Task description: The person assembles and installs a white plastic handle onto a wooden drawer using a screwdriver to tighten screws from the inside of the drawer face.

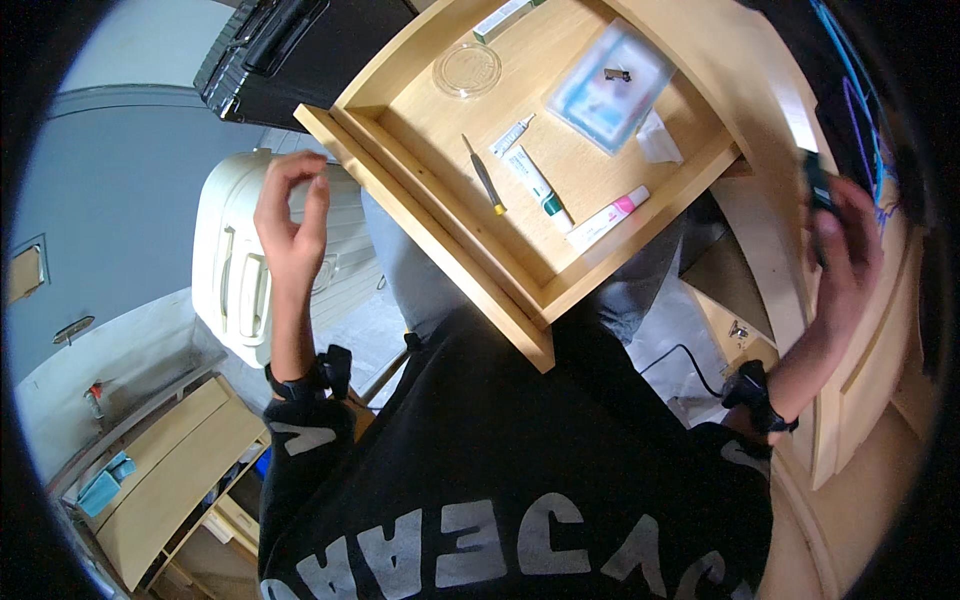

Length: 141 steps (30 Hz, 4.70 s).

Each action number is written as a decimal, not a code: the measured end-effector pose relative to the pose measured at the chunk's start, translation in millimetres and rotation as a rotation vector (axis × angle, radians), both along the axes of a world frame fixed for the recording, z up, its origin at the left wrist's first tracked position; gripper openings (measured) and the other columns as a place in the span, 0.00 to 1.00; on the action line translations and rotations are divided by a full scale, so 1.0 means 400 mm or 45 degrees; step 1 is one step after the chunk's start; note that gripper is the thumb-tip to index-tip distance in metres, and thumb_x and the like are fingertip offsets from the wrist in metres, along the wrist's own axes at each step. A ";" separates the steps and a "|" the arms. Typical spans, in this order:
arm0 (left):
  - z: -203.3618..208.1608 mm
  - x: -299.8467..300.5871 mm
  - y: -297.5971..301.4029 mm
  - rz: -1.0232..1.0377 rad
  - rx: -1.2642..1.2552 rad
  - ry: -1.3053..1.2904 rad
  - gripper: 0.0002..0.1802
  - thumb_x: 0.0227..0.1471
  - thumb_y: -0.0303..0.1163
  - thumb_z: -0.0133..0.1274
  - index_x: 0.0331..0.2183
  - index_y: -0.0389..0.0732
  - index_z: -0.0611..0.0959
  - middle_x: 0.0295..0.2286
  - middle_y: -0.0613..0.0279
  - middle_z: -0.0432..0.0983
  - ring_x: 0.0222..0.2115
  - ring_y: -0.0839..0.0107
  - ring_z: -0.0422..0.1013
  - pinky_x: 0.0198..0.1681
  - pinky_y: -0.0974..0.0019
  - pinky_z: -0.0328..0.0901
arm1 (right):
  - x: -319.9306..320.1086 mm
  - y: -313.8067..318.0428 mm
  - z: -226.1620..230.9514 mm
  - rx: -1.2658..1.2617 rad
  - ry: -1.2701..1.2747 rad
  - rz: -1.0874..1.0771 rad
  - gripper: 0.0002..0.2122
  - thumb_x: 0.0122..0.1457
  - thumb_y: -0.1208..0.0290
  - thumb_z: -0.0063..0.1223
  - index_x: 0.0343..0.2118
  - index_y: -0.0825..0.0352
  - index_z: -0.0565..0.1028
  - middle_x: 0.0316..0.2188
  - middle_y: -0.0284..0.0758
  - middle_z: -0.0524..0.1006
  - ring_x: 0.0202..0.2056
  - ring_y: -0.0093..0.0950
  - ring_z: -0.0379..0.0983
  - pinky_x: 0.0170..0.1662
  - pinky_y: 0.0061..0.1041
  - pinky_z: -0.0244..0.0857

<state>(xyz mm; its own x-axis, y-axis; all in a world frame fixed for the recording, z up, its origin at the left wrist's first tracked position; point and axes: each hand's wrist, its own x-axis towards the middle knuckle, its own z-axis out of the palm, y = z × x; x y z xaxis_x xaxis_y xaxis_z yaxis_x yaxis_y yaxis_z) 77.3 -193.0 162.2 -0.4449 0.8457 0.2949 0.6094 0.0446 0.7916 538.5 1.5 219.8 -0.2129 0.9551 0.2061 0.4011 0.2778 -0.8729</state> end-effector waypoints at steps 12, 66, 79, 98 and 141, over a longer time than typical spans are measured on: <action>0.016 -0.025 0.268 -1.094 -1.069 0.586 0.12 0.52 0.26 0.47 0.38 0.34 0.79 0.34 0.48 0.77 0.37 0.54 0.72 0.41 0.60 0.65 | -0.521 0.101 -0.274 -0.618 0.337 0.692 0.08 0.55 0.74 0.54 0.36 0.72 0.76 0.26 0.33 0.76 0.23 0.18 0.72 0.29 0.15 0.67; -0.085 0.130 0.450 -0.987 -0.964 0.193 0.10 0.54 0.28 0.51 0.32 0.28 0.75 0.22 0.57 0.76 0.24 0.75 0.73 0.28 0.73 0.69 | -0.601 0.232 -0.289 -0.728 -0.503 0.910 0.21 0.58 0.52 0.47 0.38 0.69 0.72 0.24 0.36 0.74 0.16 0.19 0.67 0.17 0.18 0.61; -0.142 0.094 0.482 -0.964 -0.938 -0.072 0.19 0.54 0.30 0.53 0.44 0.29 0.69 0.28 0.57 0.75 0.27 0.73 0.72 0.31 0.71 0.67 | -0.625 0.245 -0.262 -0.814 -0.689 0.962 0.16 0.59 0.60 0.52 0.42 0.68 0.72 0.28 0.32 0.74 0.24 0.17 0.71 0.27 0.14 0.66; -0.120 0.100 0.498 -0.967 -0.955 -0.278 0.25 0.46 0.36 0.62 0.42 0.30 0.75 0.30 0.57 0.76 0.29 0.71 0.72 0.35 0.70 0.66 | -0.623 0.253 -0.303 -0.769 -0.159 0.949 0.13 0.60 0.60 0.48 0.38 0.65 0.73 0.23 0.31 0.73 0.17 0.17 0.68 0.20 0.16 0.62; -0.119 0.099 0.508 -0.885 -1.069 -0.696 0.15 0.53 0.29 0.52 0.41 0.28 0.76 0.34 0.49 0.78 0.37 0.69 0.76 0.44 0.70 0.70 | -0.583 0.260 -0.315 -0.845 0.132 1.207 0.12 0.55 0.72 0.53 0.41 0.70 0.73 0.25 0.33 0.73 0.25 0.20 0.68 0.28 0.17 0.62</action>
